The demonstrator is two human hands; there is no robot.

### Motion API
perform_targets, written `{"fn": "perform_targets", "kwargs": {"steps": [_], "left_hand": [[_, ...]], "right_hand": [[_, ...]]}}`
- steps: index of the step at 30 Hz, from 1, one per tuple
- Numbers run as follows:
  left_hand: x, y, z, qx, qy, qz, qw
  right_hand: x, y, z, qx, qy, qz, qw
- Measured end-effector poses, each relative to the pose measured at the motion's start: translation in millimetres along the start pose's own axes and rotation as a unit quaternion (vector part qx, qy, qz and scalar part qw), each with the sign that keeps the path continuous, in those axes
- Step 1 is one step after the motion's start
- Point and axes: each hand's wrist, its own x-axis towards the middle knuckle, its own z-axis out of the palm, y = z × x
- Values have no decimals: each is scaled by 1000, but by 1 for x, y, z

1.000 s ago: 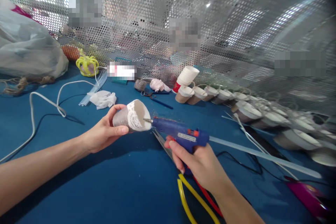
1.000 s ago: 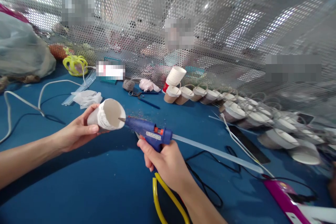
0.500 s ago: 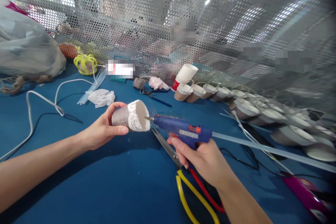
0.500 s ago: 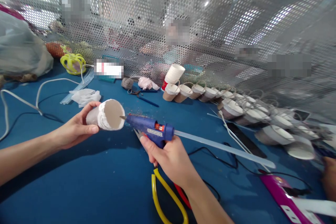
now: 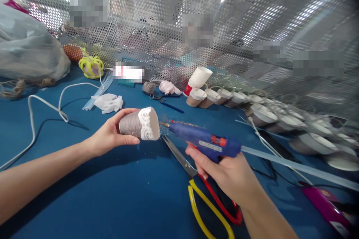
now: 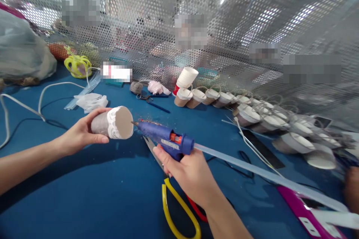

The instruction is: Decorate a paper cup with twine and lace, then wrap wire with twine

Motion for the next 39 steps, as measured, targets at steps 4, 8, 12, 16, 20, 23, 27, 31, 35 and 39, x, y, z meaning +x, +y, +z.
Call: {"fn": "perform_targets", "kwargs": {"steps": [4,8,12,16,20,23,27,31,35,39], "left_hand": [[-1,0,2,40,20,31,999],[-2,2,3,77,50,51,994],[-3,3,4,74,56,54,994],[-3,4,6,77,58,56,994],[-4,4,7,99,60,62,991],[-4,5,7,110,61,63,990],[-4,4,6,116,64,69,989],[-3,5,6,114,70,70,988],[-3,6,6,120,78,72,987],[-3,6,6,130,91,85,984]], "right_hand": [[-2,3,1,-112,24,-72,991],[1,11,4,-152,62,-139,977],[3,7,7,-137,64,-134,979],[4,-4,7,-107,40,-109,987],[4,-3,6,-108,34,-118,987],[4,0,7,-116,36,-124,985],[4,-2,7,-105,35,-120,987],[4,-5,6,-90,42,-113,989],[3,-8,5,-79,39,-109,990],[3,-7,5,-74,41,-107,991]]}}
